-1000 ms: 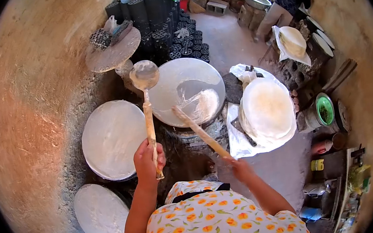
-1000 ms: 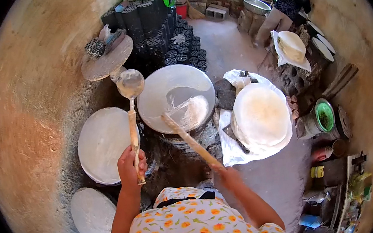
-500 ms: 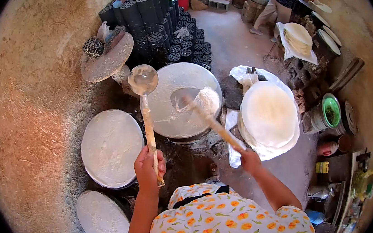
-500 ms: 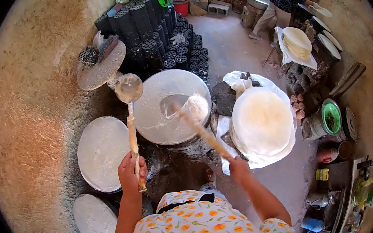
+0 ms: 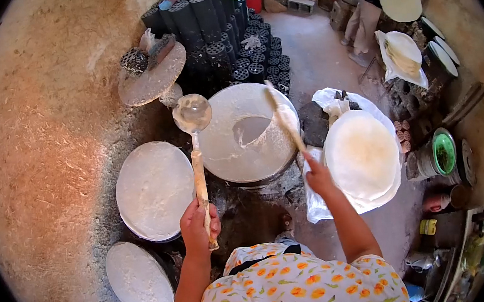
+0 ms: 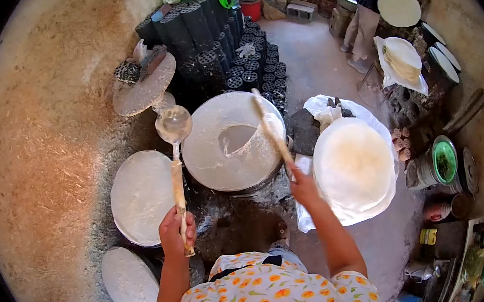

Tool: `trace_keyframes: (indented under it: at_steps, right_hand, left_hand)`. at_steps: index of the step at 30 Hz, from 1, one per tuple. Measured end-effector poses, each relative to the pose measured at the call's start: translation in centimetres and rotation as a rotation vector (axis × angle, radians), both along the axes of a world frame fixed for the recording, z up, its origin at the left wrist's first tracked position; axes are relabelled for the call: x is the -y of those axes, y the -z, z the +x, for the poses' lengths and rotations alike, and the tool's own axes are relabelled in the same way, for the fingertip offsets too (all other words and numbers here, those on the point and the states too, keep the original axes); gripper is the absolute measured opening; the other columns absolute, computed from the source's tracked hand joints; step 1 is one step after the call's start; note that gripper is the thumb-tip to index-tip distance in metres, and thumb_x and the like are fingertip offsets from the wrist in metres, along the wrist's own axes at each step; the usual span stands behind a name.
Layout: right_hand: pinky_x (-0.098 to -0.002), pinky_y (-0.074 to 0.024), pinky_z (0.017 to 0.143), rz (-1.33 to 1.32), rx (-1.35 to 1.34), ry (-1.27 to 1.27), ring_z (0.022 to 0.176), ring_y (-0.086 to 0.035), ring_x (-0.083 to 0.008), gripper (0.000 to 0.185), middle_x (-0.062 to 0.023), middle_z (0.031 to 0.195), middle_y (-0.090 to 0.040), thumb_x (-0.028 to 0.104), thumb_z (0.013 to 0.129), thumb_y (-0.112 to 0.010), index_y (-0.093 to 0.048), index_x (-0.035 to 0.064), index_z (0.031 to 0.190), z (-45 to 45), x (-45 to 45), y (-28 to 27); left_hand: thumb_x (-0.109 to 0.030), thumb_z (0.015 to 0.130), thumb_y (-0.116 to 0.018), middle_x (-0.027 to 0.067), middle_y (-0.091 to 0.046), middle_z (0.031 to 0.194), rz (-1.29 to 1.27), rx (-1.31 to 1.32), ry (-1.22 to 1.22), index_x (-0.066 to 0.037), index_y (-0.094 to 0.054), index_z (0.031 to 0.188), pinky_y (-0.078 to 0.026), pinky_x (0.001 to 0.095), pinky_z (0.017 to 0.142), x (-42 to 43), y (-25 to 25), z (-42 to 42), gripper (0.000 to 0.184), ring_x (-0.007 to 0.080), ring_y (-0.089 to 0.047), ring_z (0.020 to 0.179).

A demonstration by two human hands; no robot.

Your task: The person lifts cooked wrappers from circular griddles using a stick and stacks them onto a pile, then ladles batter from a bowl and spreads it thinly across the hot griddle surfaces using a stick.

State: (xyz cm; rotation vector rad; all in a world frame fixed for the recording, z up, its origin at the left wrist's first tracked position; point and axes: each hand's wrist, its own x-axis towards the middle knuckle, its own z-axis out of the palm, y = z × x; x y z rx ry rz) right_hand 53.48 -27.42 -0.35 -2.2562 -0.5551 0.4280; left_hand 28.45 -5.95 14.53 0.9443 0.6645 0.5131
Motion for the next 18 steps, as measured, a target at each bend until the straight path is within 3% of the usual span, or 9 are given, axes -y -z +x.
trace_keyframes:
  at_steps: [2,6,8,10,14,16,17,18]
  right_hand:
    - [-0.0385,-0.0499,0.081,0.015,0.061,-0.145,0.095,-0.062,-0.0345,0.063,-0.0174,0.115,-0.060,-0.001,0.075,-0.048,-0.044,0.0218,0.134,-1.3,-2.3,0.9]
    - [-0.0393,-0.0497,0.078,0.049,0.029,-0.179,0.095,-0.063,-0.0341,0.065,-0.0175,0.115,-0.060,-0.003,0.075,-0.048,-0.043,0.0210,0.135,-1.9,-1.7,0.6]
    - [-0.0398,-0.0487,0.079,0.127,0.142,0.050,0.097,-0.062,-0.0336,0.064,-0.0170,0.115,-0.061,-0.004,0.076,-0.047,-0.044,0.0207,0.135,-1.2,1.3,1.3]
    - [-0.0397,-0.0492,0.078,0.017,0.032,0.101,0.095,-0.062,-0.0356,0.064,-0.0178,0.113,-0.061,-0.004,0.076,-0.047,-0.045,0.0216,0.134,-2.5,1.7,1.0]
    - [-0.0413,-0.0492,0.078,0.016,0.075,-0.073,0.093,-0.060,-0.0390,0.065,-0.0201,0.111,-0.060,-0.005,0.075,-0.045,-0.046,0.0238,0.133,-6.3,-2.5,0.8]
    - [-0.0415,-0.0468,0.085,-0.085,-0.083,-0.198,0.100,-0.058,-0.0392,0.065,-0.0203,0.115,-0.058,-0.006,0.075,-0.045,-0.045,0.0237,0.133,-6.7,-3.8,-2.0]
    - [-0.0413,-0.0473,0.084,0.172,0.090,-0.231,0.099,-0.058,-0.0391,0.064,-0.0214,0.114,-0.058,-0.005,0.076,-0.046,-0.044,0.0223,0.134,-5.8,-2.5,0.5]
    - [-0.0410,-0.0478,0.082,-0.034,0.079,-0.156,0.098,-0.059,-0.0388,0.063,-0.0213,0.116,-0.057,-0.005,0.077,-0.046,-0.043,0.0193,0.135,-5.0,-1.6,-0.1]
  left_hand:
    - [-0.011,0.091,-0.041,0.0053,-0.051,0.070,0.002,0.004,0.035,0.002,-0.051,0.098,-0.036,0.0194,0.035,0.3,-0.1,0.6,0.018,0.0085,-0.044,0.044]
    - [-0.012,0.090,-0.043,0.0077,-0.051,0.072,-0.053,0.038,0.067,0.005,-0.046,0.105,-0.037,0.0183,0.034,0.3,-0.5,0.9,0.023,0.0077,-0.044,0.044]
    - [-0.012,0.090,-0.043,0.0072,-0.052,0.072,-0.013,0.023,0.078,0.004,-0.046,0.104,-0.037,0.0184,0.034,0.0,-0.5,0.3,0.022,0.0076,-0.044,0.044]
    - [-0.012,0.090,-0.043,0.0069,-0.052,0.071,-0.003,0.031,0.083,0.004,-0.047,0.103,-0.037,0.0187,0.034,-0.3,-0.1,-0.1,0.021,0.0076,-0.044,0.044]
    - [-0.013,0.090,-0.043,0.0060,-0.051,0.069,-0.022,0.010,0.104,0.003,-0.049,0.097,-0.037,0.0192,0.034,0.0,0.3,0.4,0.018,0.0074,-0.044,0.043]
    - [-0.013,0.090,-0.043,0.0057,-0.052,0.068,-0.014,-0.001,0.127,0.002,-0.050,0.094,-0.037,0.0194,0.035,-0.1,0.6,0.2,0.016,0.0075,-0.044,0.043]
    - [-0.012,0.091,-0.043,0.0054,-0.053,0.070,-0.014,-0.012,0.151,0.001,-0.050,0.102,-0.038,0.0194,0.037,-0.4,0.7,-0.1,0.019,0.0079,-0.046,0.046]
    - [-0.012,0.091,-0.044,0.0051,-0.054,0.073,-0.015,-0.023,0.175,0.001,-0.051,0.110,-0.039,0.0195,0.038,-0.7,0.8,-0.5,0.024,0.0083,-0.049,0.048]
